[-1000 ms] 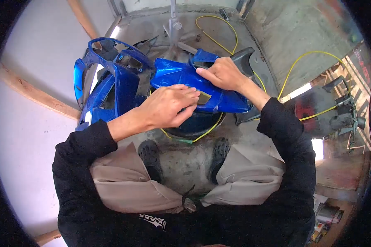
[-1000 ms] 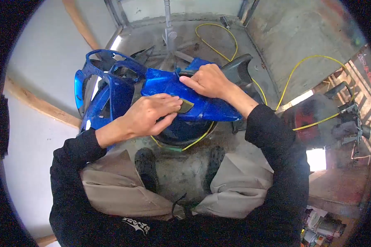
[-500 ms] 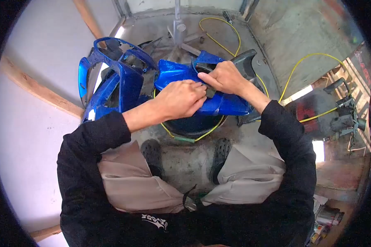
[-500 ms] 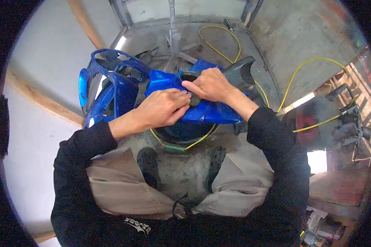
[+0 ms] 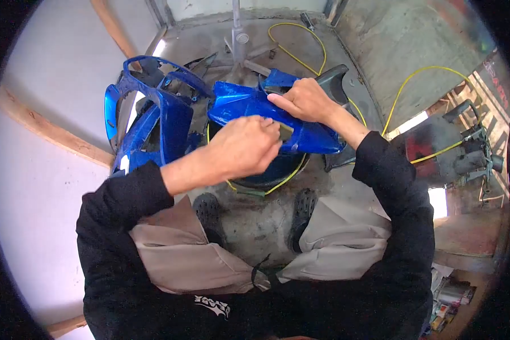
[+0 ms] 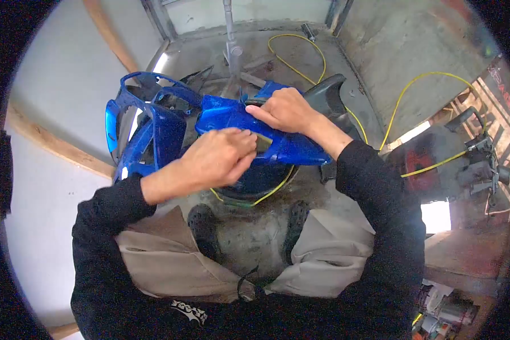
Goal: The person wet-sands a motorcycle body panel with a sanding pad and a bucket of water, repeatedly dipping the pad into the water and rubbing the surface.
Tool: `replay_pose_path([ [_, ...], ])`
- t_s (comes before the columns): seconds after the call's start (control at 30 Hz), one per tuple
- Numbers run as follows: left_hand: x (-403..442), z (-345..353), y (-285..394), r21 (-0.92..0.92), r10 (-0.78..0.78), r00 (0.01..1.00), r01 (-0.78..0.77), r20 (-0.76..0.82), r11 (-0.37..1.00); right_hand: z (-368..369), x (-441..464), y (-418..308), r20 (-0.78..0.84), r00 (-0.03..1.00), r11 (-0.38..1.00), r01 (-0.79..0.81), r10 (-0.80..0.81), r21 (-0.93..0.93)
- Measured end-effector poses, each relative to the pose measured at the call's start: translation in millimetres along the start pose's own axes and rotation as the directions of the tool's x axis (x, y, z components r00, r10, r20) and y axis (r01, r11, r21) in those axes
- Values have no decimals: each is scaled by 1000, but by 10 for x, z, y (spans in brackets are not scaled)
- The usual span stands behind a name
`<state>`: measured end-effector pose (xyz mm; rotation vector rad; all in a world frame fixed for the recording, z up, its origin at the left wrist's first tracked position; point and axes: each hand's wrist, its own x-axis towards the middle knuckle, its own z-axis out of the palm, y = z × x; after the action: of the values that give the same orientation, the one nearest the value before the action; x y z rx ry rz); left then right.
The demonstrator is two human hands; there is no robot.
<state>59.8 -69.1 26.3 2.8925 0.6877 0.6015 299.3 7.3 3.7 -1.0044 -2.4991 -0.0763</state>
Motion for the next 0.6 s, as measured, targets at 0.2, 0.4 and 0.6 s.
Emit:
replay_pose_path([
  [0.2, 41, 52, -160, 21, -85, 994, 84, 69, 996, -10, -13, -54, 36, 999, 999, 17, -19, 47],
  [0.4, -65, -30, 57, 35, 19, 1000, -18, -15, 999, -8, 13, 13, 27, 1000, 1000, 7, -8, 28],
  [0.6, -74, -143, 196, 137, -63, 993, 49, 99, 989, -30, 34, -2, 18, 1000, 999, 1, -2, 53],
])
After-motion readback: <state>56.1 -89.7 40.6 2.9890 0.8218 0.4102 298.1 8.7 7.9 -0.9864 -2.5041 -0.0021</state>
